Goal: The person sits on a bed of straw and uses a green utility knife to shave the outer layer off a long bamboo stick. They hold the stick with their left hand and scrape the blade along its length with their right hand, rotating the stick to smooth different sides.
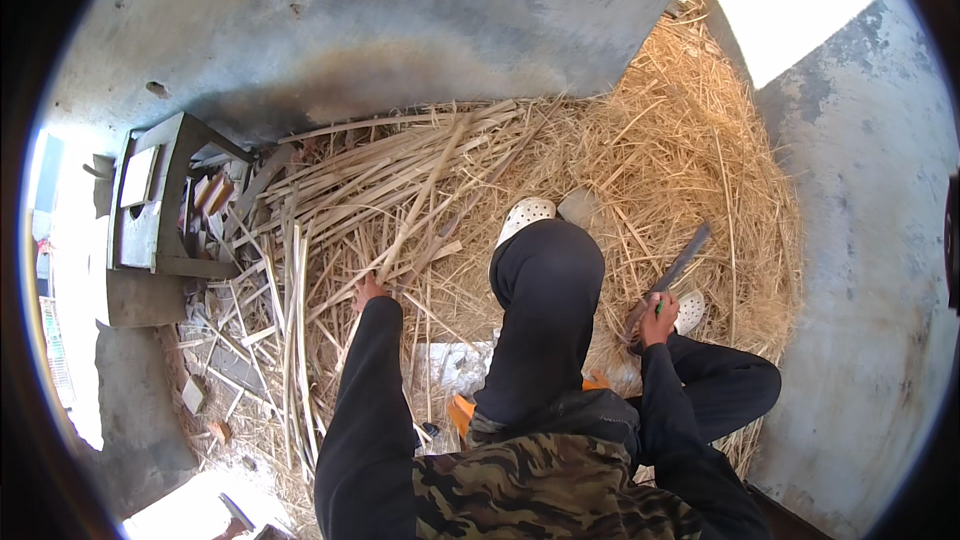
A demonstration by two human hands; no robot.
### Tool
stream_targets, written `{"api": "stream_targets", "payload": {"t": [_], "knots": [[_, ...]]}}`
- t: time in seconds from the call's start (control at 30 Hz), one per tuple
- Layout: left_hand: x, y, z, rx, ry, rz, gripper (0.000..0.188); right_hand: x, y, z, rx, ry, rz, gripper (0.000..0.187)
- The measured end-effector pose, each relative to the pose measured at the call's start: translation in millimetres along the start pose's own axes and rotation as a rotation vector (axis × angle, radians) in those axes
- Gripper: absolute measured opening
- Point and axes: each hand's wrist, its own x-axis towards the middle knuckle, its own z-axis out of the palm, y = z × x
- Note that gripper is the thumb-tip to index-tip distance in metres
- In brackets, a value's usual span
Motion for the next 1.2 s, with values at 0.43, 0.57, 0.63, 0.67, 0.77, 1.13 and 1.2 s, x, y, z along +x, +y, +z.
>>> {"api": "stream_targets", "payload": {"t": [0.43, 0.57, 0.63, 0.67, 0.77, 1.13, 1.2], "knots": [[-23.0, -23.6, -20.7, -0.153, 0.216, 0.391, 0.035, -17.2, -75.7, -136.5, 1.021, -0.354, 0.825, 0.019], [-57.5, -24.6, -48.7, -0.325, 0.226, 0.578, 0.035, -50.0, -86.2, -128.2, 1.148, -0.564, 0.876, 0.022], [-81.0, -19.7, -70.1, -0.569, -0.006, 0.536, 0.038, -63.3, -91.3, -127.5, 1.191, -0.576, 0.895, 0.021], [-94.8, -12.7, -81.3, -0.701, -0.103, 0.597, 0.04, -67.0, -93.5, -128.2, 1.279, -0.628, 0.846, 0.02], [-141.7, 3.9, -129.4, -0.855, -0.22, 0.715, 0.038, -68.8, -98.6, -136.7, 1.255, -0.706, 0.685, 0.023], [-297.6, 109.7, -304.7, -1.023, -0.796, 1.017, 0.035, -25.8, -122.1, -240.1, 1.522, -0.472, 0.231, 0.065], [-319.8, 138.5, -312.3, -1.013, -0.807, 1.104, 0.035, -12.5, -125.6, -263.0, 1.497, -0.475, 0.088, 0.062]]}}
